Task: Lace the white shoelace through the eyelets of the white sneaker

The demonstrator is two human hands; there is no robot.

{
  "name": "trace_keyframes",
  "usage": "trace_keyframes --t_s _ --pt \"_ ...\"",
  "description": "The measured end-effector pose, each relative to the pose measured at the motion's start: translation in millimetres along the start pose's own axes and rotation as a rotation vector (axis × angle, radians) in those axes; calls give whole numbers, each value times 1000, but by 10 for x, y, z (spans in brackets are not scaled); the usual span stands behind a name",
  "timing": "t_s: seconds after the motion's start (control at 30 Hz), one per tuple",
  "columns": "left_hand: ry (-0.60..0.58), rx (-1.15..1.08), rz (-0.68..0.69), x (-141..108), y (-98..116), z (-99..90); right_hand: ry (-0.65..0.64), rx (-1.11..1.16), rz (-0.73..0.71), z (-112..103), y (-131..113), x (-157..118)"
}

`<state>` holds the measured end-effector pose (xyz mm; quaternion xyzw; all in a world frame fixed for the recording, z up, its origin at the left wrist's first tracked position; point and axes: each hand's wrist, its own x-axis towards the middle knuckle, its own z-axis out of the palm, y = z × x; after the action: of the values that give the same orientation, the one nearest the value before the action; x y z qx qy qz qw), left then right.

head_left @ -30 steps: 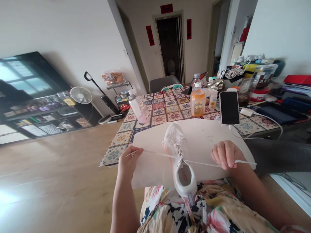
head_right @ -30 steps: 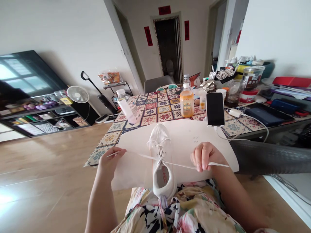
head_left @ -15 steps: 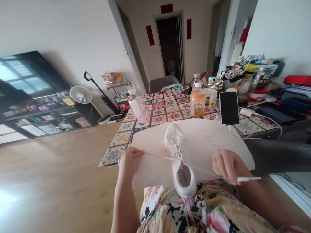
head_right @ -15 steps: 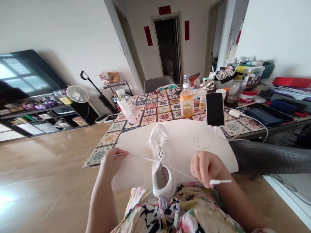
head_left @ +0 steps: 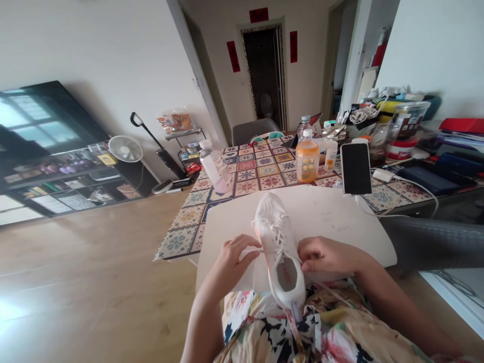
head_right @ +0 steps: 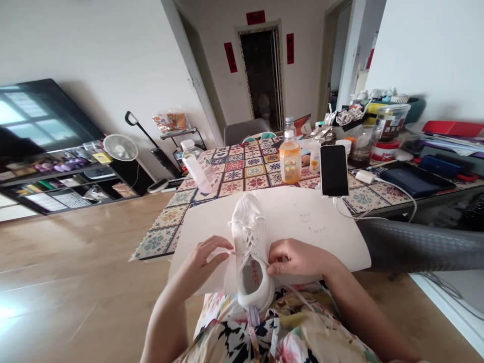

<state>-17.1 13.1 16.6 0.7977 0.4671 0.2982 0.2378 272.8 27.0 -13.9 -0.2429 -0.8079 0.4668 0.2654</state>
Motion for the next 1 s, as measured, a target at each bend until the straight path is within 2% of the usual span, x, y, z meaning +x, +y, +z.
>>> trace_keyframes --t_s 0.07,0.13,0.33,0.4,0.47,0.57,0.67,0.83,1.0 --pt "-52 -68 -62 27 25 92 -69 28 12 23 -13 17" --pt "-92 -164 -123 37 10 139 -84 137 -5 11 -5 15" --pt "-229 -432 -172 11 -107 75 79 327 -133 -36 7 -1" --pt "-310 -458 -145 6 -111 39 144 359 -176 1 -6 23" --pt "-333 -489 -75 12 -95 22 209 399 -214 69 -18 63" --pt "-181 -633 40 33 -58 62 305 509 -242 199 -25 143" --pt "-16 -828 115 54 -9 195 393 597 -249 318 -20 224" --pt "46 -1085 119 82 89 497 461 601 -233 430 -45 295" --pt "104 -1028 116 92 89 601 494 538 -183 446 -153 311"
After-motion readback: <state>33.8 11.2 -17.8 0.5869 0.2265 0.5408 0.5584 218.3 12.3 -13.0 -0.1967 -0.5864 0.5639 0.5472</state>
